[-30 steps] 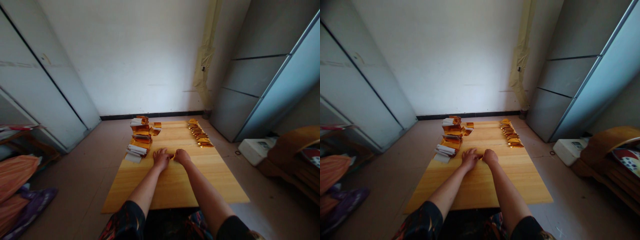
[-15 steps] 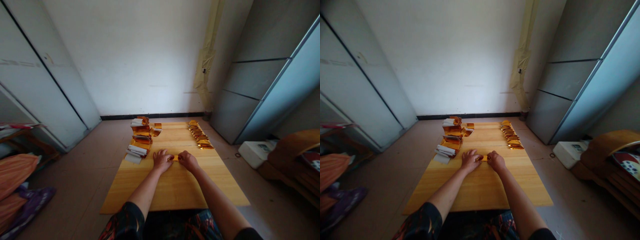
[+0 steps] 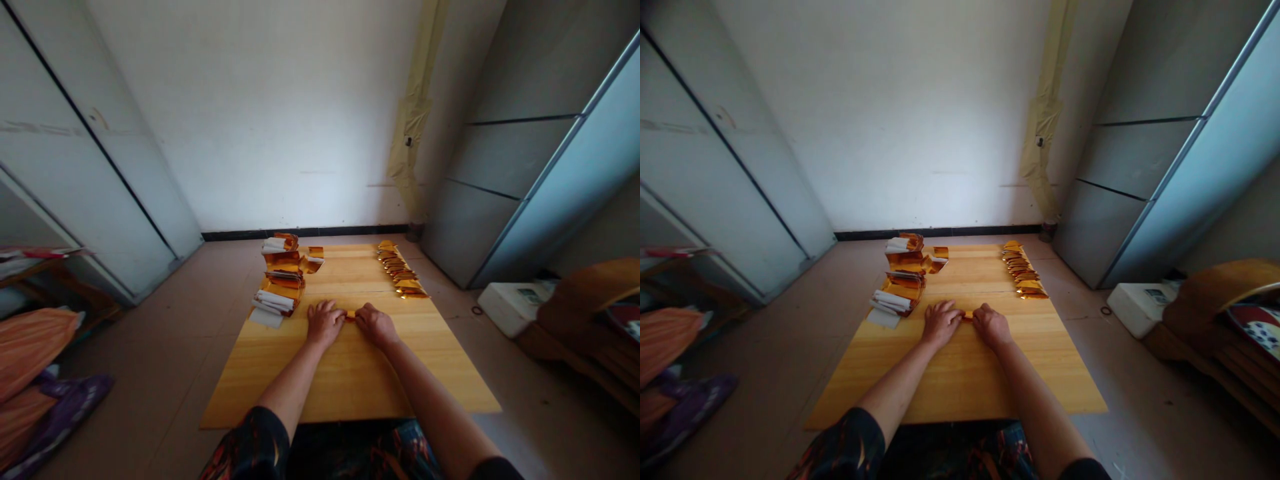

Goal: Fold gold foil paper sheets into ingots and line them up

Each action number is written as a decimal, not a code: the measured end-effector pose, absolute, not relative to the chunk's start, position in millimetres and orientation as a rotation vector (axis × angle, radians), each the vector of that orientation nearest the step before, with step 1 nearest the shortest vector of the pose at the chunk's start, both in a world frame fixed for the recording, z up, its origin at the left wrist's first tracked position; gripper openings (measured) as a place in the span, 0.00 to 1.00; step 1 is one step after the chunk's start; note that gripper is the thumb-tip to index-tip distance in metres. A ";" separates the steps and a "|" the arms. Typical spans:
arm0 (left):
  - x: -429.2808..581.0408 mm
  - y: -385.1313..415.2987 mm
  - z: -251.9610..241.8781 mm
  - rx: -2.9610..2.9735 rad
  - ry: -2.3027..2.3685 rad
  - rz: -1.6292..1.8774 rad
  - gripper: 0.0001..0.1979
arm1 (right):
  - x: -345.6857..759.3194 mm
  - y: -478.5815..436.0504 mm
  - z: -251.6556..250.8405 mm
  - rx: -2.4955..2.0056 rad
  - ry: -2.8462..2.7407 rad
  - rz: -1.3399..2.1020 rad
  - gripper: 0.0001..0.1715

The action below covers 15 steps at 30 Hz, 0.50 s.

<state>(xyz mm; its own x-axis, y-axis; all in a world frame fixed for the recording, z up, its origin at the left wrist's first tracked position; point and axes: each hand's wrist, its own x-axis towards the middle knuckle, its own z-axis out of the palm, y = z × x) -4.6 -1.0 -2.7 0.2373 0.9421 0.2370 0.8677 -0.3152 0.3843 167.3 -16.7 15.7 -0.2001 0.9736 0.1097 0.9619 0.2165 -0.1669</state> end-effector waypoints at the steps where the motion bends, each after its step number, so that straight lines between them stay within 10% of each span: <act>1: -4.8 -0.8 -3.9 2.354 1.716 0.670 0.09 | 166.4 -17.2 15.6 -1.855 -2.293 0.078 0.18; 15: -7.8 1.6 -12.7 2.463 1.625 0.820 0.09 | 144.1 -21.6 11.7 -1.914 -2.113 0.021 0.10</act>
